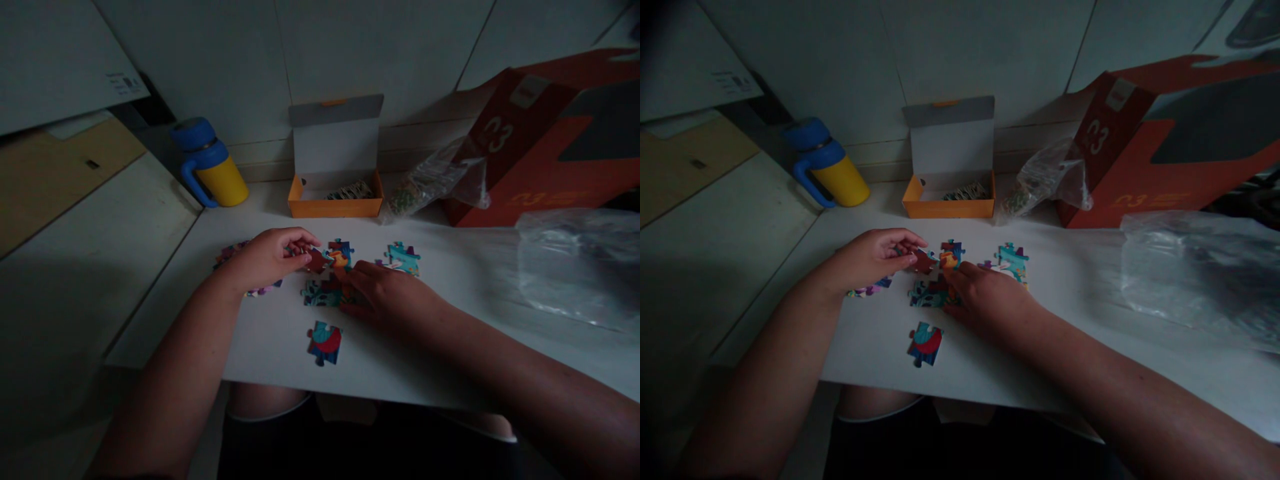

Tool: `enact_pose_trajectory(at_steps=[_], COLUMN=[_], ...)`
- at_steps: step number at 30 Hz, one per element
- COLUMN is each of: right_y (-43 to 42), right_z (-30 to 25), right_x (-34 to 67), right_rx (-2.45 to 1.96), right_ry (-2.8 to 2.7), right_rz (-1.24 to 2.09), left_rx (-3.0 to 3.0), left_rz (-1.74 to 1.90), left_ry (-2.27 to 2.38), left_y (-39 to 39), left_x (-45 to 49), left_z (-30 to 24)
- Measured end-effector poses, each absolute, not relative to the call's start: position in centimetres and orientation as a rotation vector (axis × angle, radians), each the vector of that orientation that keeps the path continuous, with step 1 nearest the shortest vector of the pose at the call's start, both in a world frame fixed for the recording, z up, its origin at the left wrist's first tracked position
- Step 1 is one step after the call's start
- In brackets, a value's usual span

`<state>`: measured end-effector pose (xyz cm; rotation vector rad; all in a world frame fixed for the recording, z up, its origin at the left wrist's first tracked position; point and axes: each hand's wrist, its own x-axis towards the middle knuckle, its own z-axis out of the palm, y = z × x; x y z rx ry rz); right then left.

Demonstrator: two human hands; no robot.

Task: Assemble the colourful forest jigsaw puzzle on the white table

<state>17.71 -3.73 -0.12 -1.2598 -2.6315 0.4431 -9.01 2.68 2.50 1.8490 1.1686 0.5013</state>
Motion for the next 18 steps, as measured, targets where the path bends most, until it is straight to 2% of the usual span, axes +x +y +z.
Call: enact_pose_trajectory(at_steps=[10,18], right_y=[-3.7,-3.7], right_z=[0.1,0.0], right_x=[17.5,17.7], right_rx=[-1.280,-1.266], right_ry=[-2.642,-2.644], right_rz=[0.461,0.459], left_rx=[2.229,2.004], left_rz=[0.509,0.523], left_ry=[1.135,1.148], left_y=[2.2,1.8], left_x=[-8.2,-8.2], left_z=[3.8,2.7])
